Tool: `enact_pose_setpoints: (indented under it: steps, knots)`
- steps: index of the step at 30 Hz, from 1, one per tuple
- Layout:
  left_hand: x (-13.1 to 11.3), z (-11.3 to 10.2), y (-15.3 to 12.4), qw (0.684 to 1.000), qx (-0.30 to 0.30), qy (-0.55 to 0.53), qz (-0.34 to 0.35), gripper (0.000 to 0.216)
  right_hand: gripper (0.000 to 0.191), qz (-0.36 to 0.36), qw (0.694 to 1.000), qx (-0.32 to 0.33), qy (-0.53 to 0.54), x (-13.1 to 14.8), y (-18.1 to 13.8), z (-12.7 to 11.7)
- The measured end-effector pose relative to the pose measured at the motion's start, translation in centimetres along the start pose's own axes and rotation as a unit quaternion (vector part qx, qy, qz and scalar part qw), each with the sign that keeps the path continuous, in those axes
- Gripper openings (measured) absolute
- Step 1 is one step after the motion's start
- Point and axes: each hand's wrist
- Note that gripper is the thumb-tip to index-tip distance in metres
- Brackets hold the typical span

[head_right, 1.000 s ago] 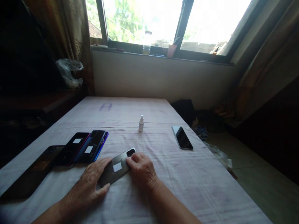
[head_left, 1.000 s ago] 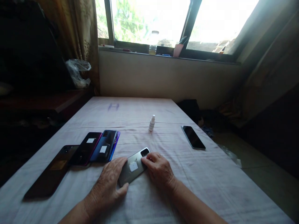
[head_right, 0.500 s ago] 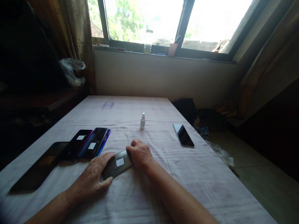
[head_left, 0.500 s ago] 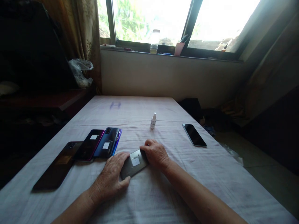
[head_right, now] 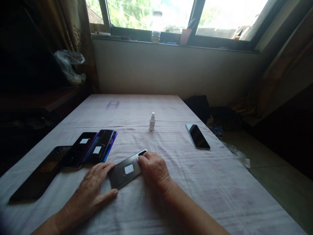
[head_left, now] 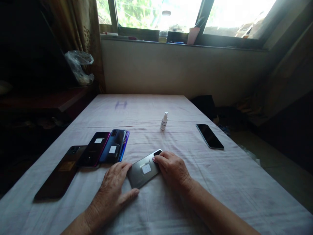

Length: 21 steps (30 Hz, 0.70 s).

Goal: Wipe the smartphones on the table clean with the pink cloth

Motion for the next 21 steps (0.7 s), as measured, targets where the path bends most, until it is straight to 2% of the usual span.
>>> enact_pose_setpoints:
  steps: [5, 8, 13, 18, 21]
  knots:
    - [-0.1, 0.2, 0.0, 1.000, 0.001, -0.029, 0.008, 0.063, 0.023, 0.011, 1.000, 0.016, -0.005, 1.5, 0.2, 0.5]
    - [-0.1, 0.3, 0.1, 0.999, 0.009, -0.040, 0.010, 0.063, 0.026, -0.009, 1.000, -0.004, -0.001, 1.4, -0.1, 0.6]
    - [-0.1, 0.2, 0.2, 0.998, 0.039, -0.058, 0.004, 0.063, 0.023, 0.005, 1.000, -0.016, -0.012, 1.3, -0.1, 0.8]
    - [0.0, -0.1, 0.5, 0.996, 0.058, -0.075, 0.003, 0.065, 0.020, -0.047, 0.998, -0.020, 0.023, 1.7, 0.0, 1.0]
    - [0.1, -0.1, 0.5, 0.995, 0.055, -0.081, 0.008, 0.065, 0.020, -0.031, 0.999, -0.027, 0.007, 1.5, 0.0, 0.9]
Point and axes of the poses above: each hand's wrist, its own y-axis towards the middle knuckle, its own z-axis out of the palm, x = y × z, and after that the axes turned 8 degrees about -x, right-handed
